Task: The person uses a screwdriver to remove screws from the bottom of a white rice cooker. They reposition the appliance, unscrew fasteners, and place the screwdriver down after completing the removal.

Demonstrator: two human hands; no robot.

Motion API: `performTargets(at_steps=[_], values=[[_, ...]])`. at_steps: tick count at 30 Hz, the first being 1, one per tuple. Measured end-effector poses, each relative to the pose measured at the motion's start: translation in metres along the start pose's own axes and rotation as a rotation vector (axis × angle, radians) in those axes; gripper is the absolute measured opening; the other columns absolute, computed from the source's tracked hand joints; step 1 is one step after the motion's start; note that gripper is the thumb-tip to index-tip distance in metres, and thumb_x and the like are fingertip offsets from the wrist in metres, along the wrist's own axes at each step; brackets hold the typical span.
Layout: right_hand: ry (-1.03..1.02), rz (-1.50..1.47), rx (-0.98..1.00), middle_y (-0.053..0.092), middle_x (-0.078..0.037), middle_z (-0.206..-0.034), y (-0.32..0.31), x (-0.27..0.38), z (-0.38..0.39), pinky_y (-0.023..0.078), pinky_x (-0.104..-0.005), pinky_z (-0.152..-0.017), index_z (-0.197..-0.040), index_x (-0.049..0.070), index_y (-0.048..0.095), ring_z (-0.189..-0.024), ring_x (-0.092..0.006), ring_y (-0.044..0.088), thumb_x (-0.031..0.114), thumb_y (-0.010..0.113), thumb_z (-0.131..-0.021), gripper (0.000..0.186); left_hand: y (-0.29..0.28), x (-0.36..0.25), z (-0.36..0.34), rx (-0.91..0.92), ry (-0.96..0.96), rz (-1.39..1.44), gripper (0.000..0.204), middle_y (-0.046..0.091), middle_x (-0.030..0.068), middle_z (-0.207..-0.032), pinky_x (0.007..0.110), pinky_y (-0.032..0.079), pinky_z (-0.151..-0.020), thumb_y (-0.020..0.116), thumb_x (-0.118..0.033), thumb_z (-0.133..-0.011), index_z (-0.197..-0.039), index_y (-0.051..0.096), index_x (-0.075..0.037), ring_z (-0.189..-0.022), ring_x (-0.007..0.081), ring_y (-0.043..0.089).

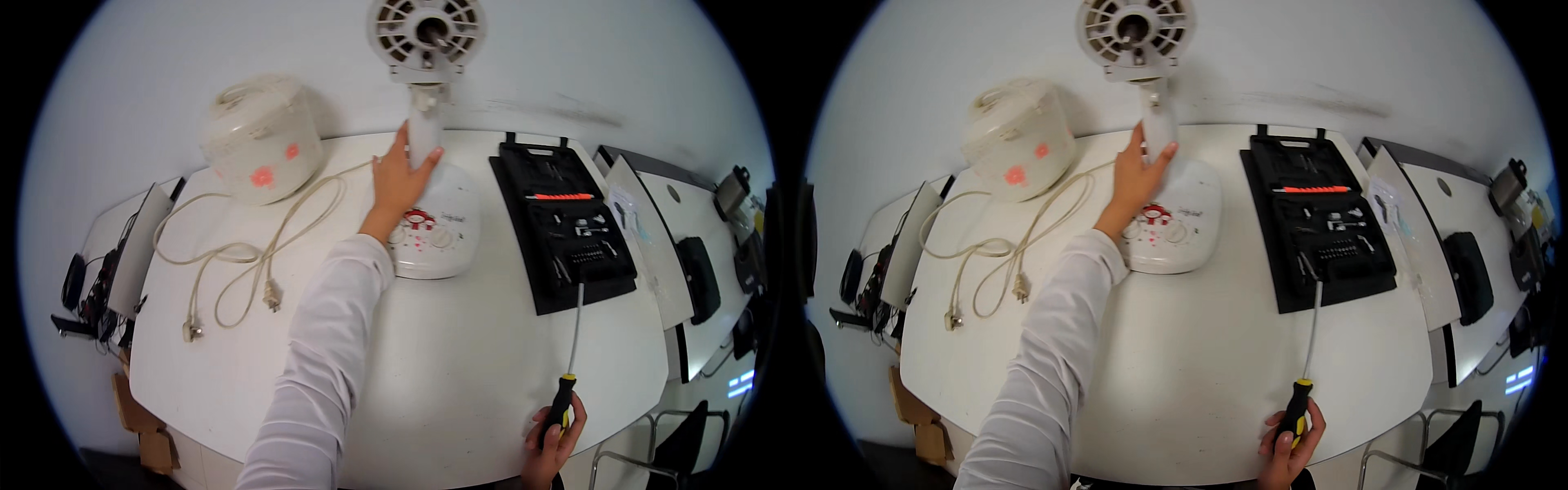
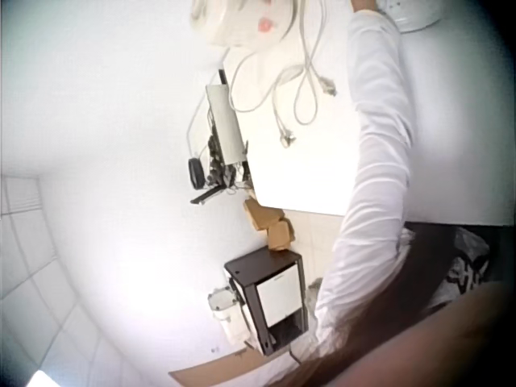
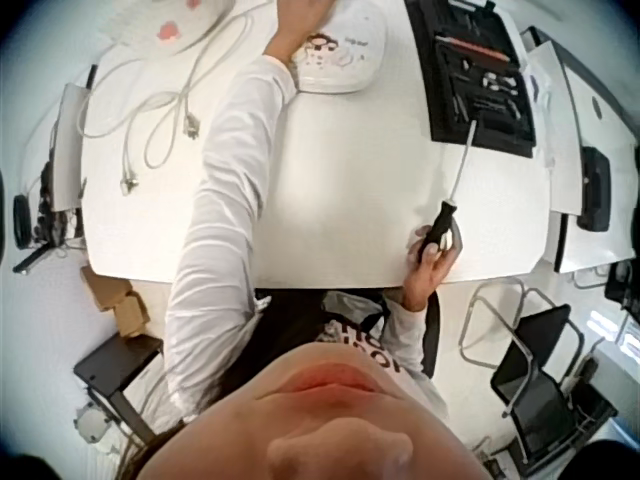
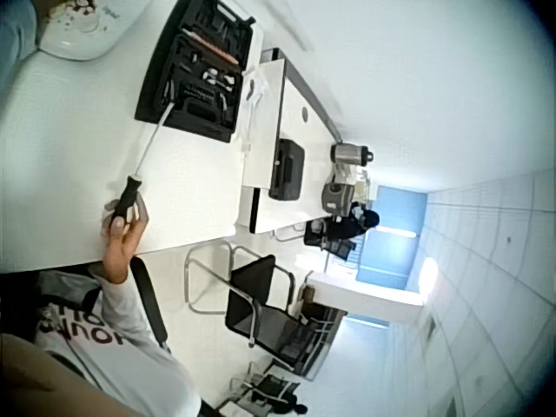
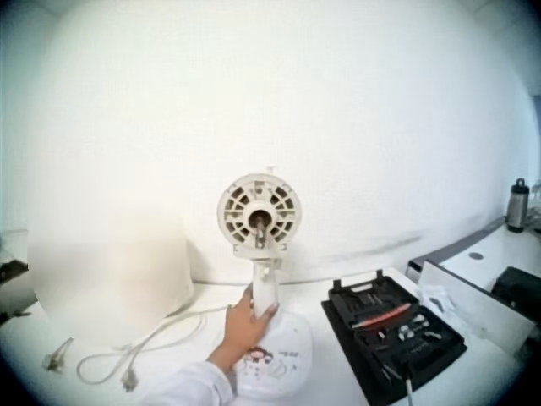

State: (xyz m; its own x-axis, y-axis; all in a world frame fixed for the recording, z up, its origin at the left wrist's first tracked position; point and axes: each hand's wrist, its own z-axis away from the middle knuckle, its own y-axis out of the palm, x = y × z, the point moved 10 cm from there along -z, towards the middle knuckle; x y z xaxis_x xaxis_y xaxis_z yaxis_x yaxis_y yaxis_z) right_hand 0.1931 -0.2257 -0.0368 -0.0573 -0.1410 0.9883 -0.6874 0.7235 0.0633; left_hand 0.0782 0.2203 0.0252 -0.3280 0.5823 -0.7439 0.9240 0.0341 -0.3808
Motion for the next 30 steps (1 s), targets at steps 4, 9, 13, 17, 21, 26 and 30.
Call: performTargets(at_steps=[4, 9, 13, 17, 21, 26, 30], values=[[0.087, 0.004, -0.089, 0.054, -0.01, -0.083, -0.016, -0.013, -0.002, 0.031, -0.0172, -0.047, -0.132, 0.004, 0.029, -0.049, -0.0049, 0.038, 0.032, 0.051, -0.09, 0.055, 0.009, 0.007, -0.012, -0.045, -0.033, -0.102, 0.081, 0.063, 0.0188, -0.102, 0.042, 0.042, -0.088, 0.065, -0.051, -0.075, -0.133, 0.038, -0.001, -0.089, 0.0319, 0.061], [0.1, -0.016, 0.007, 0.055, -0.014, -0.091, 0.001, -0.006, -0.003, 0.038, -0.0212, -0.057, -0.131, 0.002, 0.027, -0.057, -0.0074, 0.042, 0.022, 0.046, -0.092, 0.048, -0.006, 0.03, -0.023, -0.028, -0.029, 0.052, 0.078, 0.062, 0.0189, -0.105, 0.035, 0.047, -0.08, 0.062, -0.049, -0.078, -0.134, 0.036, -0.002, -0.09, 0.0286, 0.062], [0.08, 0.021, -0.051, 0.055, -0.014, -0.09, -0.011, -0.009, 0.002, 0.037, -0.0211, -0.053, -0.129, 0.002, 0.029, -0.055, -0.0073, 0.041, 0.022, 0.046, -0.092, 0.046, 0.001, 0.02, -0.031, 0.001, 0.016, 0.072, 0.073, 0.062, 0.0175, -0.108, 0.034, 0.046, -0.082, 0.061, -0.048, -0.08, -0.133, 0.037, -0.004, -0.093, 0.0275, 0.062], [0.075, 0.057, -0.08, 0.056, -0.014, -0.085, -0.009, -0.009, 0.003, 0.035, -0.0214, -0.049, -0.129, 0.001, 0.029, -0.051, -0.0075, 0.04, 0.026, 0.047, -0.09, 0.05, -0.004, 0.023, -0.038, -0.017, 0.012, 0.064, 0.073, 0.062, 0.0181, -0.108, 0.034, 0.047, -0.083, 0.061, -0.047, -0.08, -0.133, 0.036, -0.003, -0.093, 0.027, 0.063], [-0.039, 0.105, -0.058, 0.056, -0.011, -0.09, -0.005, -0.012, 0.012, 0.036, -0.0199, -0.05, -0.129, 0.0, 0.031, -0.055, -0.007, 0.042, 0.023, 0.047, -0.093, 0.046, -0.008, 0.035, -0.046, -0.058, 0.027, 0.027, 0.074, 0.062, 0.0181, -0.108, 0.033, 0.047, -0.081, 0.061, -0.047, -0.08, -0.134, 0.036, -0.003, -0.091, 0.0267, 0.063], [-0.047, 0.148, -0.028, 0.054, -0.01, -0.093, -0.001, -0.012, 0.013, 0.037, -0.0195, -0.055, -0.128, -0.002, 0.032, -0.06, -0.0064, 0.041, 0.017, 0.045, -0.093, 0.042, -0.007, 0.035, -0.045, -0.04, -0.029, 0.07, 0.074, 0.063, 0.0183, -0.104, 0.033, 0.047, -0.079, 0.062, -0.046, -0.08, -0.135, 0.035, -0.003, -0.088, 0.0266, 0.063], [-0.038, 0.132, -0.003, 0.054, -0.01, -0.094, 0.001, -0.01, 0.012, 0.037, -0.0188, -0.055, -0.129, -0.001, 0.031, -0.061, -0.0061, 0.041, 0.015, 0.045, -0.093, 0.043, -0.014, 0.036, -0.052, -0.122, 0.051, -0.059, 0.074, 0.063, 0.0186, -0.102, 0.033, 0.047, -0.079, 0.062, -0.046, -0.08, -0.135, 0.035, -0.004, -0.087, 0.0266, 0.063]])
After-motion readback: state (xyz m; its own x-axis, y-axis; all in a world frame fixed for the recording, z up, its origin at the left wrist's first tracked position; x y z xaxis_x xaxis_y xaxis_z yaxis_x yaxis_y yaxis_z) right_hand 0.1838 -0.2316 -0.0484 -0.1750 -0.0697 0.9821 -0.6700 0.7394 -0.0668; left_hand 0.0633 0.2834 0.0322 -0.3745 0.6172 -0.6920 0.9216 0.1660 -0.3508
